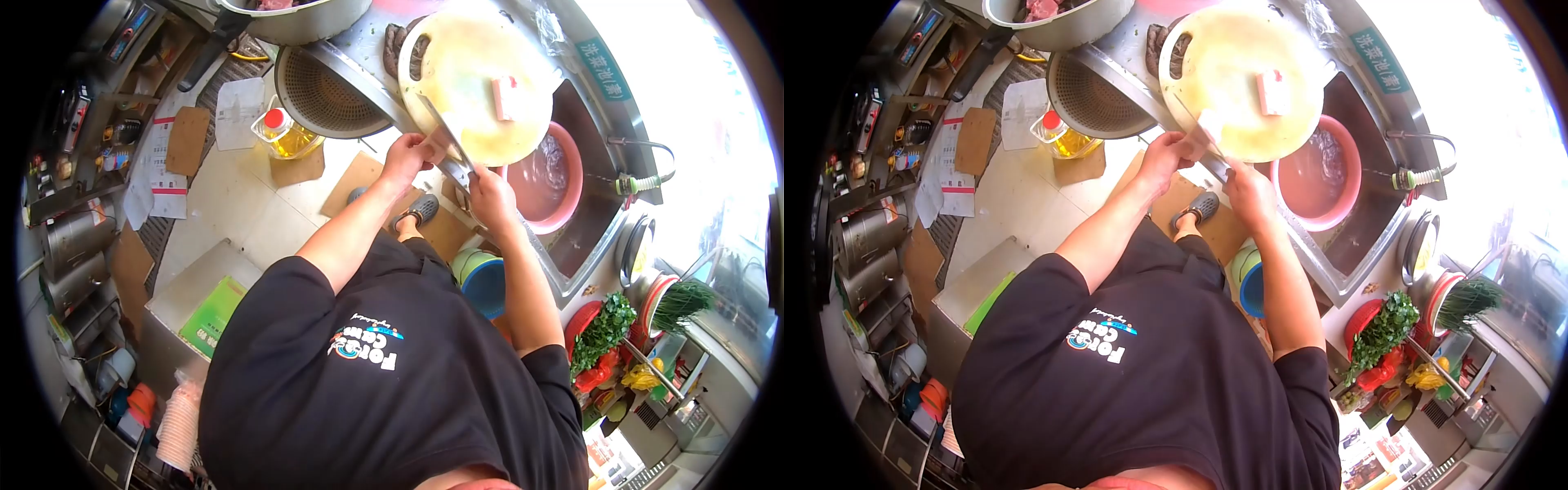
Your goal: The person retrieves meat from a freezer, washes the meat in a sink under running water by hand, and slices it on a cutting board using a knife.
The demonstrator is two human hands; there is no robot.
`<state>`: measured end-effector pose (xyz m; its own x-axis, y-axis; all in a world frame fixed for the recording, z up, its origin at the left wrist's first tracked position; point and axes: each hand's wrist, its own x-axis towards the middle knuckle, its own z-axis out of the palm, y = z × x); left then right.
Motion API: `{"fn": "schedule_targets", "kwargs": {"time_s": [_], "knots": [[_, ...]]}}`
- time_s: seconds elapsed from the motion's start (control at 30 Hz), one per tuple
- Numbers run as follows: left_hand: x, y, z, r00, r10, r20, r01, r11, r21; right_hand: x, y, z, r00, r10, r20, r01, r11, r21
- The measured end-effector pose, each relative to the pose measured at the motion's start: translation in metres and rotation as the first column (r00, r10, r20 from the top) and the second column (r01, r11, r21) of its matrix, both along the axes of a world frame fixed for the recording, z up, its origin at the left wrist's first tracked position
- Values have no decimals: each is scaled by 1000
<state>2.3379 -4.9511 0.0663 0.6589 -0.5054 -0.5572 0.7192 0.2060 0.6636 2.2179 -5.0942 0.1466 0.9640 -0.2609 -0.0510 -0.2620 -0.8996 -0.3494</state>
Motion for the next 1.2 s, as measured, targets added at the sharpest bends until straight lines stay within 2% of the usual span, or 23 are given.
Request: {"fn": "schedule_targets", "kwargs": {"time_s": [0.03,0.07,0.2,0.27,0.4,0.47,0.5,0.57,0.6,0.7,0.8,0.83,0.9,1.13,1.17,1.2], "knots": [[3,1,2,997,-63,36,60,996,67,3,-3,4,998,5,56,-11,993,114],[8,1,10,992,-121,24,118,989,90,6,-2,8,998,-58,-28,62,988,139],[17,3,24,985,-167,-42,171,979,107,14,2,17,999,-15,-50,21,993,118],[19,0,16,971,-235,32,231,968,94,11,0,10,1000,-6,8,6,996,87],[19,-12,27,982,-181,-46,186,971,154,11,6,14,999,44,-25,-44,999,13],[16,-16,34,995,-48,-85,57,992,111,10,16,22,975,-46,-216,26,995,-95],[14,-16,27,995,-49,-84,58,992,111,5,16,18,976,-47,-215,27,995,-95],[8,-16,8,987,97,-131,-97,995,12,-13,14,-1,993,10,-114,-40,963,-266],[8,-11,9,987,37,-156,-43,999,-33,-21,14,-6,994,12,-107,-41,961,-274],[8,-8,19,967,32,-251,-54,995,-82,-36,13,-8,989,11,-148,-58,946,-320],[5,-9,28,962,24,-271,-47,996,-77,-37,16,-7,982,0,-189,-68,934,-349],[5,-11,21,962,24,-271,-47,996,-78,-34,16,-8,982,0,-189,-68,934,-350],[-1,-17,7,995,87,-55,-93,987,-129,-22,23,-9,976,-14,-215,-67,929,-365],[3,-20,8,993,87,-77,-98,983,-154,-1,31,-13,979,-8,-204,-78,908,-412],[8,-23,3,993,96,-75,-107,982,-159,-7,24,-11,988,31,-152,-94,901,-423],[11,-22,-2,997,69,-26,-73,970,-233,-15,19,-13,993,64,-102,-102,897,-431]]}}
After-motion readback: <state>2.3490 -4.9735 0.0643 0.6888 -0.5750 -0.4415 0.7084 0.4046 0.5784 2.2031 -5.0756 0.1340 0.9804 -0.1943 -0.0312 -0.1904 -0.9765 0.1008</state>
